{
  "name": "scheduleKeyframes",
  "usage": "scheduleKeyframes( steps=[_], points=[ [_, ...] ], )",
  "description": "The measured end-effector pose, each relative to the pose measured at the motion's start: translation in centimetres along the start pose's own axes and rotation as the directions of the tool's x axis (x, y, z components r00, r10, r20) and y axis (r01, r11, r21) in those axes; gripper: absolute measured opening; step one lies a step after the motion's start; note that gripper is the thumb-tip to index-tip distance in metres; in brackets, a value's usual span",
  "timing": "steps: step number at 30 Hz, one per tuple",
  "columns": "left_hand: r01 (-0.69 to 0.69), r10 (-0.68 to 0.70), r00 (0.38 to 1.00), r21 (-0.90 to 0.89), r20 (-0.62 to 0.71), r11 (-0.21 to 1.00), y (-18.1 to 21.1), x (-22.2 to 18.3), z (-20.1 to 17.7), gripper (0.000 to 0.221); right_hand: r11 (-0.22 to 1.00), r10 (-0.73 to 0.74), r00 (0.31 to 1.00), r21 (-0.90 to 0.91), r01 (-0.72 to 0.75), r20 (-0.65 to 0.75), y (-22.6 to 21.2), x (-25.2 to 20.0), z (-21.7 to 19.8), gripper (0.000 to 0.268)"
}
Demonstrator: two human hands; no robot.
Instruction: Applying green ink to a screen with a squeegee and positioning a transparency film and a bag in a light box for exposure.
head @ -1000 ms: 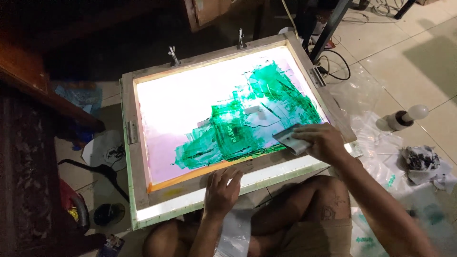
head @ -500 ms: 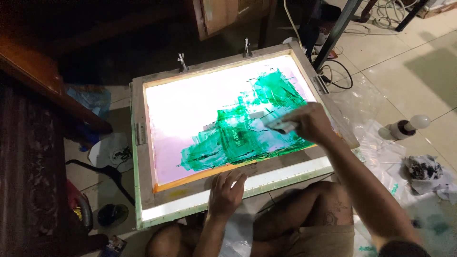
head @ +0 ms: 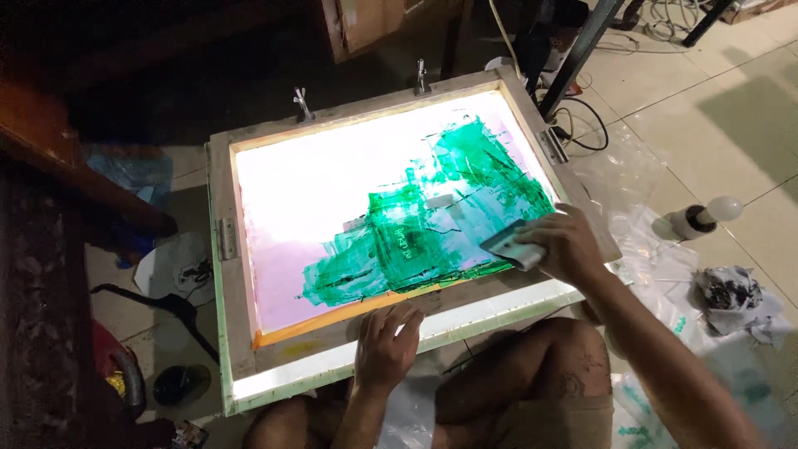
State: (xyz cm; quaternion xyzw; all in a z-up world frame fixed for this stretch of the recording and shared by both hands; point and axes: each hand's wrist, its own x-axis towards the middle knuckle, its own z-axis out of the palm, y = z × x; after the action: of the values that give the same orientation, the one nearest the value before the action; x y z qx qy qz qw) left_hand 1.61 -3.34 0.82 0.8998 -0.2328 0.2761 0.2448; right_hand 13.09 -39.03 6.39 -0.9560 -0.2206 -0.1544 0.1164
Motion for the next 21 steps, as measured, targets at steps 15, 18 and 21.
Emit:
scheduleKeyframes(
  steps=[15, 18, 21],
  points=[
    [-0.032, 0.033, 0.999, 0.014, -0.026, 0.999, -0.4, -0.7, 0.6, 0.038, 1.0, 0.014, 0.998, -0.01, -0.013, 0.061, -5.9, 7.8, 1.8, 0.024],
    [-0.036, 0.036, 0.998, 0.01, -0.058, 0.999, -0.3, -0.3, 0.3, 0.037, 0.998, 0.009, 1.0, 0.066, -0.01, 0.008, -7.2, 4.4, -0.6, 0.035],
    [-0.036, 0.036, 0.997, 0.004, -0.065, 0.999, -0.1, -0.2, 0.0, 0.04, 0.999, 0.006, 0.999, 0.048, -0.008, 0.039, -8.2, 1.7, -1.4, 0.034]
  ],
)
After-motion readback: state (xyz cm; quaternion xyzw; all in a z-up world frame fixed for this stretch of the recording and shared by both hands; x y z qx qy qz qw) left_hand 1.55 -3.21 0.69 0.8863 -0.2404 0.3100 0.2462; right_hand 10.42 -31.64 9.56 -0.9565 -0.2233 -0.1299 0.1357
